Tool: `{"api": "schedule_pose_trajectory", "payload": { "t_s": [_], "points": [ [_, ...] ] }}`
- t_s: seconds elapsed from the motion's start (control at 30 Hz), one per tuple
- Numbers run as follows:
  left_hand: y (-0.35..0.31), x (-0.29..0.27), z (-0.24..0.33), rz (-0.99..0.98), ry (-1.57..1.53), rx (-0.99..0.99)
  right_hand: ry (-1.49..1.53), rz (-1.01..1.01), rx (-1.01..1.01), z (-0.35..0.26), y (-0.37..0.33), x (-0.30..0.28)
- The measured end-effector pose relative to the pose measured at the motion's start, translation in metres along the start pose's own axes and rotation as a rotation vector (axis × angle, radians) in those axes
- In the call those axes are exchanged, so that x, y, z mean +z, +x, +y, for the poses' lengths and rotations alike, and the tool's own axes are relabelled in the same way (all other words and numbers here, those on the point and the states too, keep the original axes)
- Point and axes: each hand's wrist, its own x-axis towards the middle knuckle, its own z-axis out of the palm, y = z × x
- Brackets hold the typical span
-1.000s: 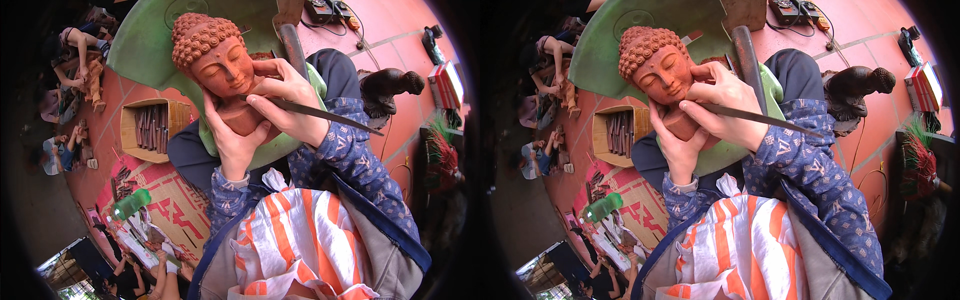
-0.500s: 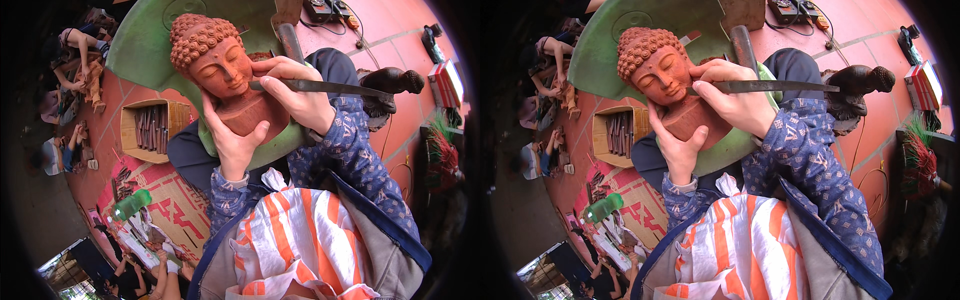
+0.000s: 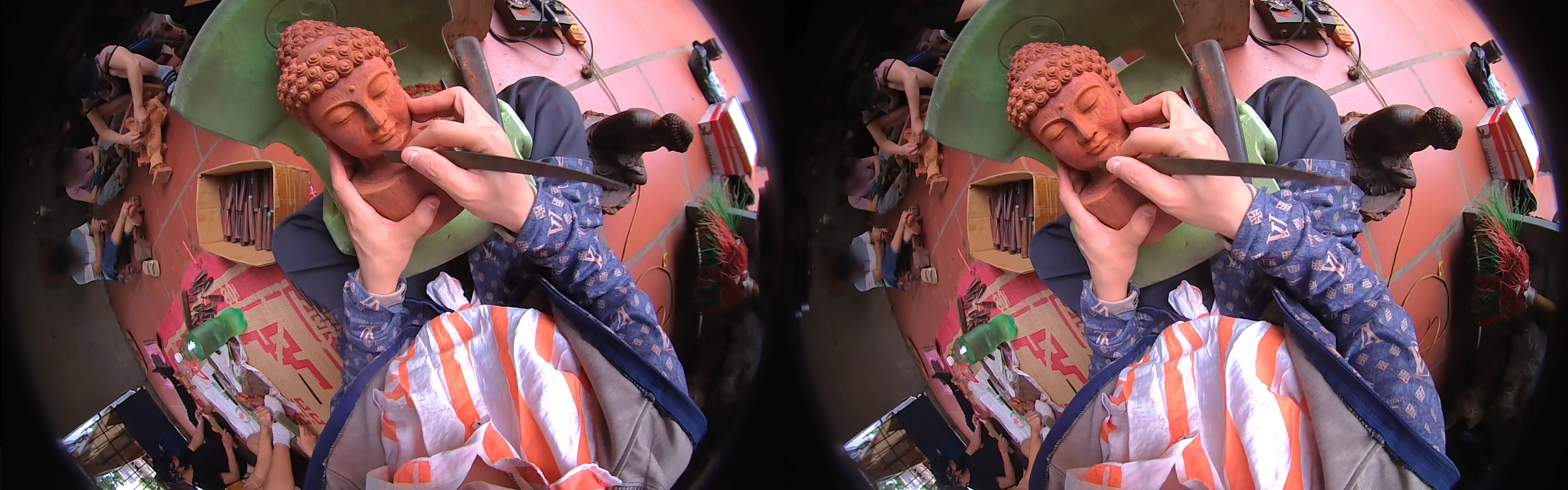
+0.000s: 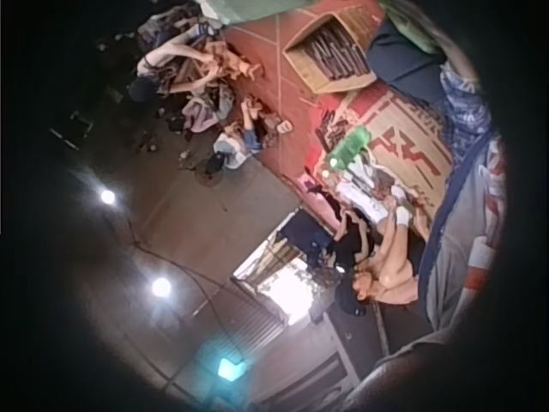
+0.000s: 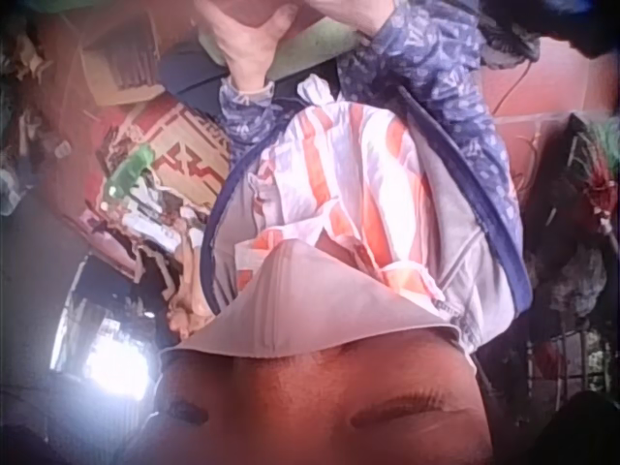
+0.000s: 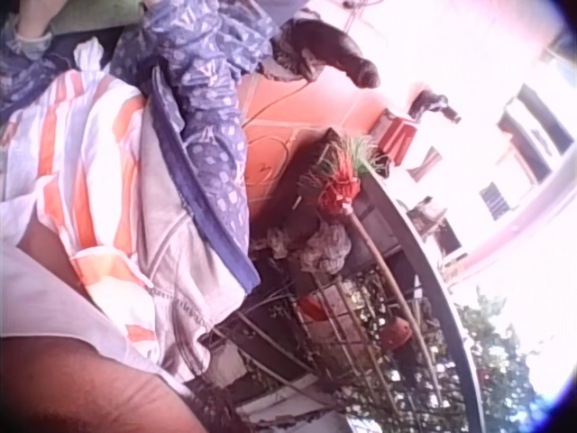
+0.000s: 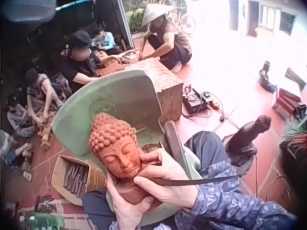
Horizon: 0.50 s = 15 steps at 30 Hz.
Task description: The person carves a clay Buddha head using a metal file, focusing on the face and hair details. They hold the head steady with one hand while filing with the other, occasionally rotating the piece to access different areas.
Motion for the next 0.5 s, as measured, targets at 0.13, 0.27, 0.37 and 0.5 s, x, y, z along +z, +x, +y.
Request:
{"api": "schedule_pose_trajectory", "payload": {
  "t_s": [0.13, 0.27, 0.37, 0.5],
  "points": [
    [-0.001, -0.002, 0.001, -0.003, 0.001, -0.008, 0.192, 0.008, 0.037, 0.017, -0.001, -0.007],
    [-0.001, -0.002, -0.001, -0.002, -0.005, -0.017, 0.088, -0.03, -0.065, 0.013, -0.001, -0.006],
    [-0.001, -0.002, 0.003, -0.002, -0.007, -0.038, -0.101, 0.001, -0.017, -0.006, -0.005, 0.007],
    [0.0, -0.003, 0.0, -0.007, 0.012, -0.009, 0.099, -0.034, -0.078, 0.023, -0.005, -0.005]
  ]
}}
